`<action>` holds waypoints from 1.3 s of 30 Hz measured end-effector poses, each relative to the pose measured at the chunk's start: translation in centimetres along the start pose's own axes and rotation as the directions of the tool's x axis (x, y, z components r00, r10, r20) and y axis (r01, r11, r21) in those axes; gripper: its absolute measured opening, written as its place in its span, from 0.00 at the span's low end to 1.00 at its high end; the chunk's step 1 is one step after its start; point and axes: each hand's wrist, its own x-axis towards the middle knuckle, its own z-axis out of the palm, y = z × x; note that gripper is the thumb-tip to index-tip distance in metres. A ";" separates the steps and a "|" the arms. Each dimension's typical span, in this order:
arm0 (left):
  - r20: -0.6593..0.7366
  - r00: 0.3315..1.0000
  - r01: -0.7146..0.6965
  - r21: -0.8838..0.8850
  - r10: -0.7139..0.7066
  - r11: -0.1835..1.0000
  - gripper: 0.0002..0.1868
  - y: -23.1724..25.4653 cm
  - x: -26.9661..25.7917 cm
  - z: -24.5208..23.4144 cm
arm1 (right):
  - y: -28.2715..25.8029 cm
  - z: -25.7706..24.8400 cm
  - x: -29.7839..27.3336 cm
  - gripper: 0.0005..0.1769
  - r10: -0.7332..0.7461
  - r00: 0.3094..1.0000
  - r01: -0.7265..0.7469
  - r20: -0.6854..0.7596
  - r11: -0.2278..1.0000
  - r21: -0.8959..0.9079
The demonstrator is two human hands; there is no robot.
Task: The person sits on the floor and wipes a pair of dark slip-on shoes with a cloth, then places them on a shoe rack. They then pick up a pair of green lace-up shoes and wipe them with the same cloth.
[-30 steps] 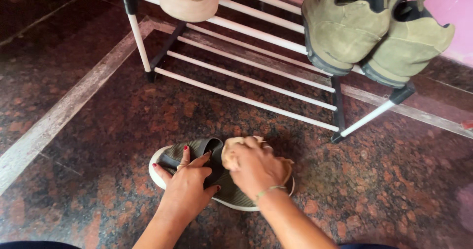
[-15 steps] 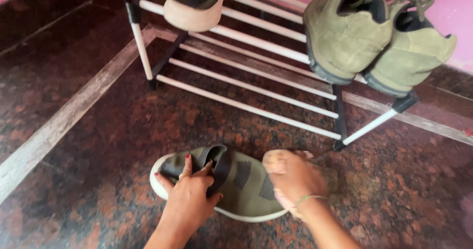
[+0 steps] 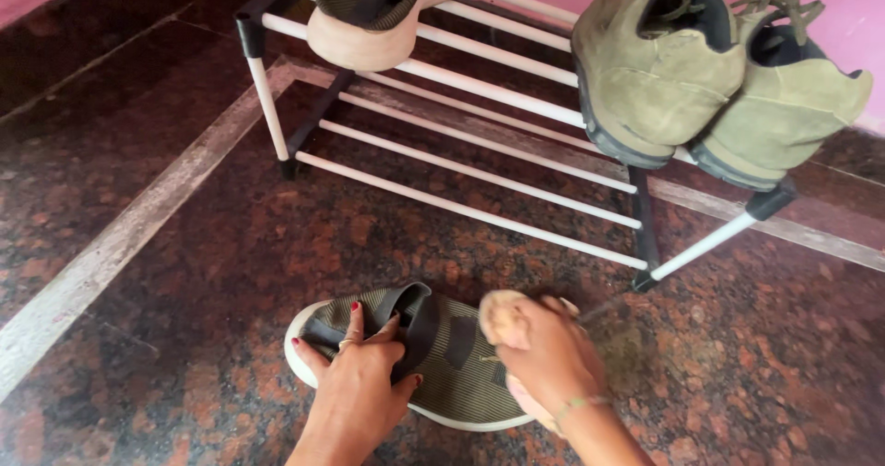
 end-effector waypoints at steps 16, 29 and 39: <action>-0.123 0.992 -0.032 0.013 0.034 0.999 0.20 -0.8 0.0 2.0 | -5.7 5.8 -7.1 0.24 -0.295 0.927 0.312 -0.234 0.949 0.040; -0.141 0.990 -0.020 -0.054 0.012 0.998 0.18 -0.3 -0.6 1.4 | 1.9 0.5 -5.3 0.23 0.200 0.974 -0.203 -0.105 0.979 -0.016; -0.133 0.991 -0.034 -0.091 0.021 0.995 0.20 -0.9 -0.7 1.1 | -1.9 4.2 -8.3 0.26 -0.132 0.981 0.134 0.140 0.991 -0.006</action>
